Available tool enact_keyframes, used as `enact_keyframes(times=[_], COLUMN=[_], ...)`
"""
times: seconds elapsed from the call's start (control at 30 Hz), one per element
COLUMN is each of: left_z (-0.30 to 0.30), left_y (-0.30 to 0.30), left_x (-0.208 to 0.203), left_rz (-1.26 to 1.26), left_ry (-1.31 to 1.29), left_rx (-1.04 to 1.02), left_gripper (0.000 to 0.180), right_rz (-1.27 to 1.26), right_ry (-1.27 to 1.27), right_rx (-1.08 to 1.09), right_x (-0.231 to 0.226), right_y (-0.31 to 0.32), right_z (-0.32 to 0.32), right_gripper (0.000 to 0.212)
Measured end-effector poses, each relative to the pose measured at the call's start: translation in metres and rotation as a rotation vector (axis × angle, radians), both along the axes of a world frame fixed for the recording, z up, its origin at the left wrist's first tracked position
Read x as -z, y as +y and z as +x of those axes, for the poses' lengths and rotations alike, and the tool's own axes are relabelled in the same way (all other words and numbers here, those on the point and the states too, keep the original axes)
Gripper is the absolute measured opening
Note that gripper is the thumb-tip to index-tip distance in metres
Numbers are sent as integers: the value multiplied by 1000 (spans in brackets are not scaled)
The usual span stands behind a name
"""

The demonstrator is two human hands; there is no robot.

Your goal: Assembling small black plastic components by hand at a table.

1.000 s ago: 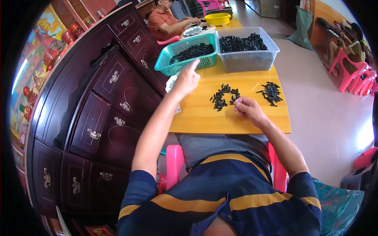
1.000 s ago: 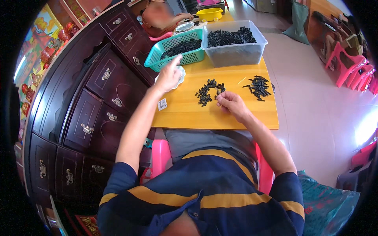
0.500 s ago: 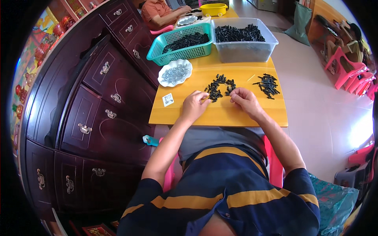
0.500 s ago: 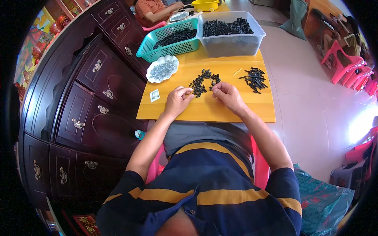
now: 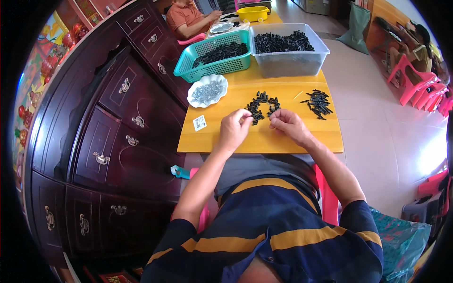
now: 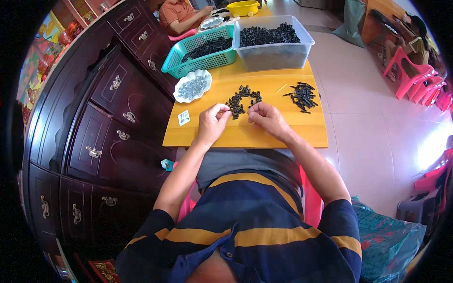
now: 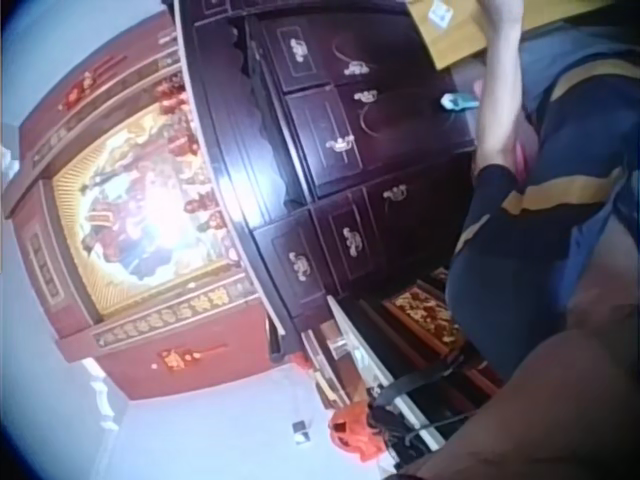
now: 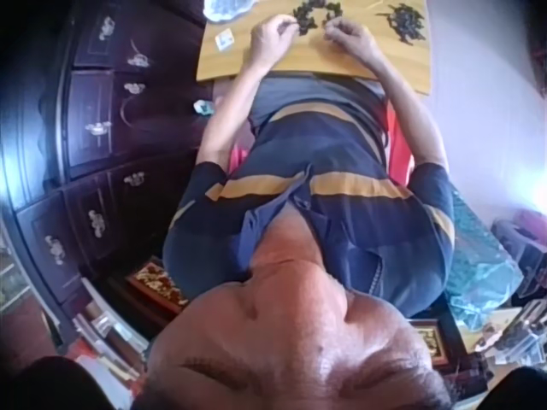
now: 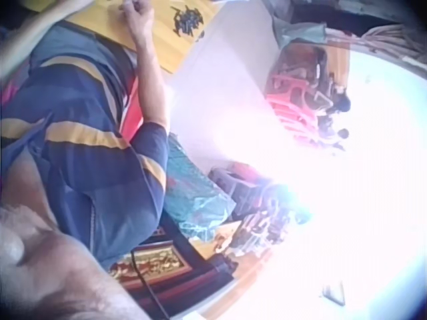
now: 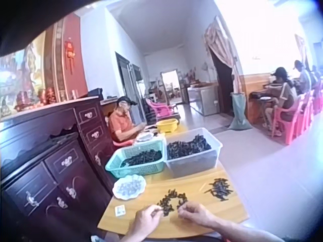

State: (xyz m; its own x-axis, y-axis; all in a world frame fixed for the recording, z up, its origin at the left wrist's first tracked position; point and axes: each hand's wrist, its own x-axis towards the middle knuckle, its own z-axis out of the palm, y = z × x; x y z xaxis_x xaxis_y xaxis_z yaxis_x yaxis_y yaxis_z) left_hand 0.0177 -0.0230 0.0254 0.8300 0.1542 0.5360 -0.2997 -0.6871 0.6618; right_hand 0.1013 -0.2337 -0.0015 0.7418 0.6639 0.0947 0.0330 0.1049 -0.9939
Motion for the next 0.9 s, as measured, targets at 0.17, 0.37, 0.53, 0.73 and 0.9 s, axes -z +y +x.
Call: enact_keyframes(times=[0.17,0.37,0.53,0.73,0.9], left_z=[2,19,65,99,108], left_y=[-39,-41,-6,-4,-5], left_x=[-21,-27,-15,-2,5], left_rz=[53,118,359,510,600], left_ry=[-67,-44,-30,117,175], left_rx=[155,260,73,51,74], left_gripper=[9,15,20,9,9], right_rz=[38,118,245,320,318], right_ry=[50,180,234,306,320], right_rx=[-29,-17,148,245,271], right_x=[-7,-7,-14,-23,-21], right_y=[-1,-9,-17,-21,-20], right_z=[-2,8,18,16,19], right_gripper=[19,15,8,3,5])
